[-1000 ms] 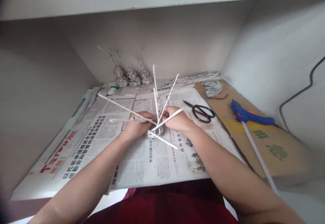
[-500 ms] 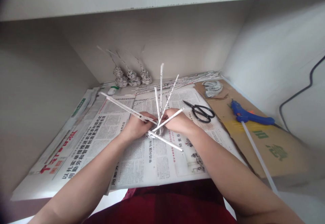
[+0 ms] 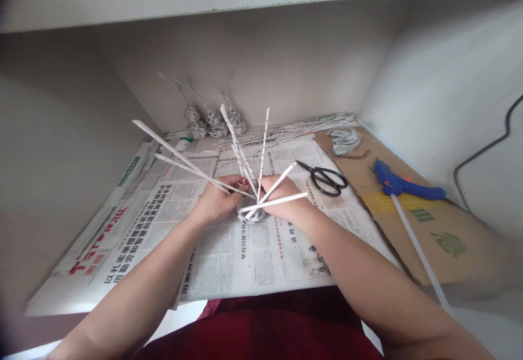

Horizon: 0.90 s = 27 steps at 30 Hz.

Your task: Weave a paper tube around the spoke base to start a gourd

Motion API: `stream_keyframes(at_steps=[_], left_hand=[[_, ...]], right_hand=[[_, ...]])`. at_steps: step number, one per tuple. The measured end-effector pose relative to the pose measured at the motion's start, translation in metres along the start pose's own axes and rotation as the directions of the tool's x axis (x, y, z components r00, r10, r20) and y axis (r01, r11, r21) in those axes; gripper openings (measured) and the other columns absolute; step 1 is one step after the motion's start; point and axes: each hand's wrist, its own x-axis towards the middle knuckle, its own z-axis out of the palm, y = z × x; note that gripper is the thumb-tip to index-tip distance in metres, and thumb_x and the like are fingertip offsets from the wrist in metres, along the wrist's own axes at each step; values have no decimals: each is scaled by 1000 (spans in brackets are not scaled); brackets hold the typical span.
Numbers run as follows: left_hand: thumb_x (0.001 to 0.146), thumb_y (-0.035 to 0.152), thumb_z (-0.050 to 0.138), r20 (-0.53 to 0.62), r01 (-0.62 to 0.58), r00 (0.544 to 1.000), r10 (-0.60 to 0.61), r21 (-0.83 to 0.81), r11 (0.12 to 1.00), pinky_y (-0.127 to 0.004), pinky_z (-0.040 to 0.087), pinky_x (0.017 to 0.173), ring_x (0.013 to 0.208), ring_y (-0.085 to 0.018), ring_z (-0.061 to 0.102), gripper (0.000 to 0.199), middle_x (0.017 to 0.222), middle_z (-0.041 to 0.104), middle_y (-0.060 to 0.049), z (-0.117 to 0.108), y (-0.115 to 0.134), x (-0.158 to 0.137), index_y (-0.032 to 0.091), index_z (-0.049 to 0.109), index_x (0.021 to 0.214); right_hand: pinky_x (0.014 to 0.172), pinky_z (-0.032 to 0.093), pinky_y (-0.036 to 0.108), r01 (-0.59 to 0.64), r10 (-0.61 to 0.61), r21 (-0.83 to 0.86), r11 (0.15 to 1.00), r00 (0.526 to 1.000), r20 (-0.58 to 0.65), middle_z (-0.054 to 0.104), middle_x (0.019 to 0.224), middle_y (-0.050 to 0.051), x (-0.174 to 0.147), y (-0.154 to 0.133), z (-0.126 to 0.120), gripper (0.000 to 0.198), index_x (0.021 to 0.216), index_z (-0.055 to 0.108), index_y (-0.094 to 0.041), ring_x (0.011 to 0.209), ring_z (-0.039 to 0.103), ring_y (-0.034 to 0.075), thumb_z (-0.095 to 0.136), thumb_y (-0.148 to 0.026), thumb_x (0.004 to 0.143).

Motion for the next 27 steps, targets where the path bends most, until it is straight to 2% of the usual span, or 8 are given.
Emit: stream_keyframes(at_steps=[2,4,6,11,13,16,21,27], left_hand=[[75,30,59,180,-26,983,40,-84,996,-27,47,65,73,-16,62,22,83,69,-4,-11,0,1,18,65,93],[69,27,66,410,-39,906,107,-171,985,-30,49,72,83,-18,62,33,94,68,-5,-24,0,1,20,64,101],[67,22,68,500,-58,850,165,-223,973,-33,48,82,94,-19,60,39,104,66,-6,-35,0,1,22,63,105],[78,17,54,535,118,843,52,-279,953,-35,50,79,89,-17,62,35,103,66,-5,-38,-5,1,23,60,111],[76,16,55,551,182,835,9,-292,939,-33,51,76,85,-16,62,35,100,67,-5,-34,-8,1,23,61,110],[71,17,61,507,220,861,-33,-314,923,-29,51,67,78,-15,63,33,93,69,-5,-31,-10,3,24,65,102],[67,25,65,460,194,887,-39,-295,936,-23,47,53,64,-13,61,29,87,69,-7,-27,-4,5,20,68,96],[65,23,66,290,62,957,0,-207,976,-24,46,57,65,-14,60,19,75,68,-3,-15,-1,3,16,69,82]], right_hand=[[51,36,21,5,-5,-2,1000,1000,21,62,72,4,0,-1,-2,10,78,62,-19,61,54,13,56,-24,71],[52,36,21,10,-12,26,1000,998,59,63,74,4,0,-2,-4,12,81,63,-19,62,55,13,57,-23,72],[53,37,21,-12,9,40,999,996,92,63,75,4,-1,-3,-6,13,83,64,-19,63,56,13,57,-23,72],[52,37,22,-24,24,4,1000,998,52,63,74,2,-2,-3,-3,10,79,64,-21,62,55,13,57,-21,71],[53,37,23,-10,9,8,1000,999,39,64,75,3,-2,-3,-2,10,79,64,-21,63,55,14,57,-22,71],[55,38,24,10,-10,4,1000,999,45,64,75,4,-3,-5,-3,10,78,64,-21,64,56,15,55,-24,74],[55,37,24,81,-81,-4,997,996,49,64,76,5,-4,-8,-7,11,78,64,-20,65,56,15,54,-20,74],[54,37,23,44,-43,-16,999,997,59,64,75,4,-4,-8,-5,9,76,63,-20,65,57,15,56,-25,73]])
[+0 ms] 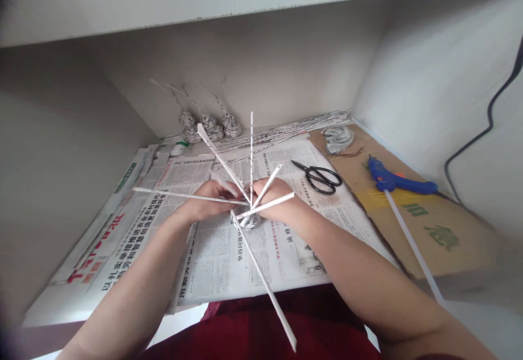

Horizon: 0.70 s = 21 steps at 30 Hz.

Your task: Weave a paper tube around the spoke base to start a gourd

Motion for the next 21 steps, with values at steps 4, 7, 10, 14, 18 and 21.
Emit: stream_keyframes(at_steps=[4,7,10,14,18,21], left_hand=[[64,20,64,-109,9,994,2,97,995,-24,46,57,64,-14,59,15,68,66,-2,8,-2,1,15,68,78],[62,22,66,-162,9,987,14,139,990,-24,45,56,63,-14,58,18,69,65,-2,12,-7,4,14,67,79],[61,26,68,-235,28,972,14,176,984,-23,43,53,60,-13,56,19,67,64,-2,18,-16,9,15,65,75],[63,28,67,-303,32,953,2,106,994,-23,43,54,61,-14,57,23,70,65,-2,25,-24,13,15,65,81],[66,27,64,-344,25,939,13,106,994,-24,44,56,62,-14,58,20,70,65,-1,25,-23,12,16,67,82],[68,28,61,-381,42,924,1,104,994,-24,43,56,62,-15,58,15,66,64,-1,24,-22,13,15,67,73]], right_hand=[[54,36,23,28,-28,-12,1000,999,-29,62,73,4,0,1,1,11,75,62,-19,63,55,14,52,-23,76],[56,37,23,71,-71,14,997,997,-42,62,75,4,0,0,2,12,75,62,-18,65,55,14,50,-21,76],[57,37,22,65,-61,70,995,997,-55,62,73,3,1,-1,3,11,73,62,-18,65,55,14,52,-22,75],[53,35,22,-63,70,172,983,997,-35,61,67,1,2,1,4,11,72,61,-20,60,53,13,53,-24,76],[52,33,22,0,11,140,990,997,-79,60,67,-1,0,6,5,6,72,57,-21,59,51,12,54,-23,76],[53,32,21,70,-56,128,989,992,-110,61,73,-2,-2,6,3,8,79,53,-22,62,51,12,53,-16,74]])
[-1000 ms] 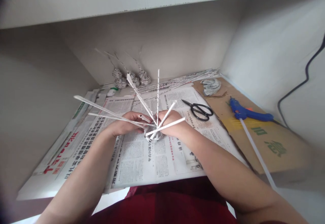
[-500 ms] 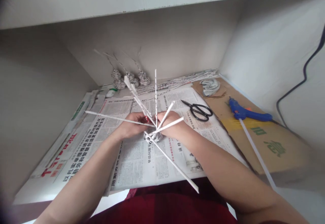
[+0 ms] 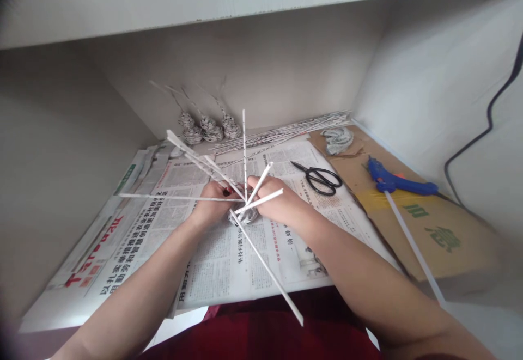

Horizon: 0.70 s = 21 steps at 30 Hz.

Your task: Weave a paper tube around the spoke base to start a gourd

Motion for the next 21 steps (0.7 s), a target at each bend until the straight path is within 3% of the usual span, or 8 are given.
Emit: stream_keyframes(at_steps=[3,6,10,14,18,21], left_hand=[[67,27,61,49,-11,999,15,-68,998,-24,42,56,62,-14,57,14,67,63,-2,1,1,1,14,65,71],[67,25,61,100,-28,994,42,-140,990,-23,42,55,60,-12,54,12,67,61,-1,2,1,2,14,60,71],[69,25,60,-7,-42,999,42,-229,973,-23,41,54,56,-11,53,10,63,58,1,1,0,4,17,56,71],[69,28,61,-110,-25,994,-8,-288,957,-26,45,56,59,-13,57,12,66,60,0,-3,2,7,18,54,70],[69,28,62,-192,-46,981,-14,-301,953,-26,47,60,63,-14,59,12,70,62,-1,-3,5,8,19,54,71],[70,26,60,-192,-65,981,2,-323,944,-26,48,61,65,-14,60,11,72,63,-2,1,6,5,18,55,75]], right_hand=[[55,33,21,71,-71,-5,997,997,-8,61,78,-2,0,-3,-1,23,88,50,-24,62,51,11,51,-9,71],[59,36,23,134,-137,-66,989,989,-48,60,79,0,3,-5,-1,25,89,51,-22,66,51,14,48,-6,70],[82,37,35,205,-259,-210,956,925,-277,62,90,6,2,-7,-7,21,86,58,-20,94,50,22,47,-7,76],[91,31,44,109,-207,-233,966,869,-450,64,95,6,-5,-12,-16,18,91,64,-24,103,47,27,50,-17,82],[86,37,37,156,-202,-147,977,899,-389,64,93,5,-5,-14,-9,17,90,65,-24,96,51,23,51,-21,83],[80,41,30,189,-190,-34,981,934,-303,62,93,4,-1,-13,2,16,92,65,-23,91,54,19,55,-21,80]])
